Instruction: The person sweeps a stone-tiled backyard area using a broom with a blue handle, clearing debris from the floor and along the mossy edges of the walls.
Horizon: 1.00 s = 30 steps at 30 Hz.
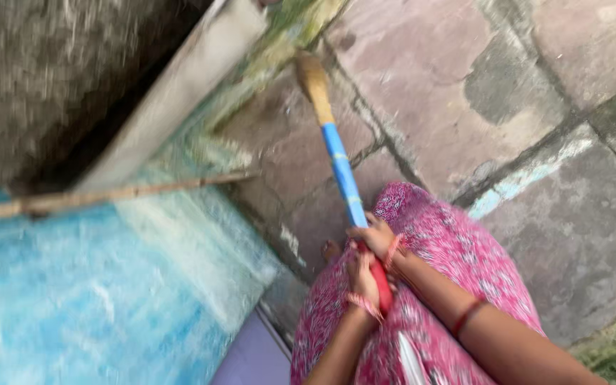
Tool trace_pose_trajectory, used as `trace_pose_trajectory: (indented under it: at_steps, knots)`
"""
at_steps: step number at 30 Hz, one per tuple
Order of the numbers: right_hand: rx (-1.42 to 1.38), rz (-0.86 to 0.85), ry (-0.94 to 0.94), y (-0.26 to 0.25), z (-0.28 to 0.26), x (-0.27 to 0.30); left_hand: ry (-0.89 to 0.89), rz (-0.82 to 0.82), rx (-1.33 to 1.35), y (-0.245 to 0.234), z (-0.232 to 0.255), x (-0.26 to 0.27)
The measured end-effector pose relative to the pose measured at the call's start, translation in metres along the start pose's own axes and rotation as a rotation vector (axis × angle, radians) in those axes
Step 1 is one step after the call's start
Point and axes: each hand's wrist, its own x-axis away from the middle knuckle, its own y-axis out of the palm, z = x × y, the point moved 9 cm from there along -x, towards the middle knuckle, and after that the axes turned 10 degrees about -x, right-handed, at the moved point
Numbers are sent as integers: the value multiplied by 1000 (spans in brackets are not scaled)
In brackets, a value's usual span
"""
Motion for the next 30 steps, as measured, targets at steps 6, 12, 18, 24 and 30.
trace_pose_trajectory:
  at_steps: [6, 12, 18, 24, 30]
  knots:
    - [72, -154, 160, 106, 43, 35, 289, 291, -179, -87, 50, 29]
    - [147, -199, 341, 144, 124, 84, 240, 393, -197, -176, 13, 19]
    - [148, 100, 245, 63, 167, 52, 245, 144, -301, -139, -34, -73]
    - [167, 380, 204, 2, 101, 127, 121, 48, -754, -91, -40, 6]
    - [220, 34, 170, -7, 205, 94, 493, 384, -600, -136, -103, 19]
